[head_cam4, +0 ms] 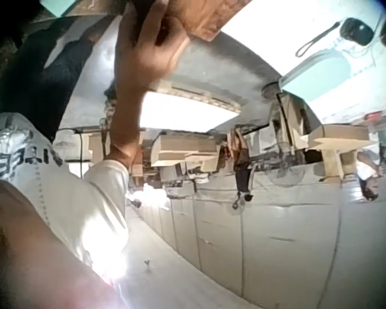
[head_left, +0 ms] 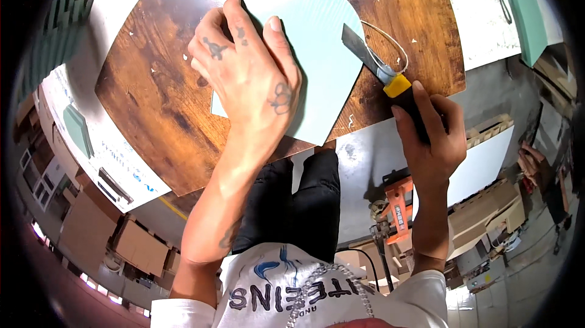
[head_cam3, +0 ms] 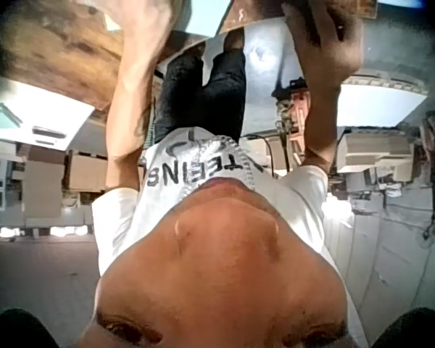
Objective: Trimming excess material from the edges of curved green foam pieces using a utility knife.
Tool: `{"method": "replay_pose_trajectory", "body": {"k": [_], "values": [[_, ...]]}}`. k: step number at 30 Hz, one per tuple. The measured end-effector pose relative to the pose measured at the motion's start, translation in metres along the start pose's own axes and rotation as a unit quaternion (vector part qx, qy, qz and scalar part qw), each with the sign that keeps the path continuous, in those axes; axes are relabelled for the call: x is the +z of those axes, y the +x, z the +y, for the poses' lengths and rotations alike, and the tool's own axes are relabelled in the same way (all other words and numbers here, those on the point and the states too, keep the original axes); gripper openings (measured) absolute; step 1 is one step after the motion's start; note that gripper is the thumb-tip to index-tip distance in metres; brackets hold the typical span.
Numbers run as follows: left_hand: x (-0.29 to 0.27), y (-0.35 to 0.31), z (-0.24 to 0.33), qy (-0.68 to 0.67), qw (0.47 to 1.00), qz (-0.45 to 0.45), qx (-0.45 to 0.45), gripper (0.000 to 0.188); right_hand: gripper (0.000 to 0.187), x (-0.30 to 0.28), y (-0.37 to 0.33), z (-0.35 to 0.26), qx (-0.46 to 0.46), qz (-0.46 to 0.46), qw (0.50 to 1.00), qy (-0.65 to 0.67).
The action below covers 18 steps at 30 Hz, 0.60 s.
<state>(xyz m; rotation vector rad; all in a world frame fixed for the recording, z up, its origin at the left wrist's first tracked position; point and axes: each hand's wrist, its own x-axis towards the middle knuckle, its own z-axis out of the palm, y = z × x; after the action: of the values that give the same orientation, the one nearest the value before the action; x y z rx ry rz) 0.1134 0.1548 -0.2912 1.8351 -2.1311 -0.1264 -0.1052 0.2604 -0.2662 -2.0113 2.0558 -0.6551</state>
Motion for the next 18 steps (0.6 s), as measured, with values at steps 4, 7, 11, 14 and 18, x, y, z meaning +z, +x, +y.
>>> {"method": "replay_pose_trajectory", "body": {"k": [4, 7, 11, 14, 18], "values": [[0.001, 0.001, 0.000, -0.011, 1.000, 0.008, 0.017, 0.048, 0.047, 0.007, 0.031, 0.011, -0.034, -0.008, 0.999, 0.031], [0.002, 0.002, 0.000, -0.024, 1.000, 0.009, 0.004, 0.047, 0.040, 0.013, 0.073, 0.009, -0.102, -0.015, 0.994, 0.021], [0.010, 0.035, -0.027, -0.082, 0.982, -0.013, 0.170, 0.043, 0.048, 0.008, 0.055, 0.025, -0.177, 0.028, 0.981, 0.073], [-0.004, 0.072, -0.033, -0.014, 0.960, -0.084, 0.266, 0.038, 0.053, -0.012, 0.013, 0.015, -0.097, -0.060, 0.993, 0.037], [0.003, 0.022, -0.007, 0.035, 0.999, -0.008, -0.001, 0.038, 0.052, -0.015, 0.003, 0.009, -0.026, -0.077, 0.996, 0.021]]}}
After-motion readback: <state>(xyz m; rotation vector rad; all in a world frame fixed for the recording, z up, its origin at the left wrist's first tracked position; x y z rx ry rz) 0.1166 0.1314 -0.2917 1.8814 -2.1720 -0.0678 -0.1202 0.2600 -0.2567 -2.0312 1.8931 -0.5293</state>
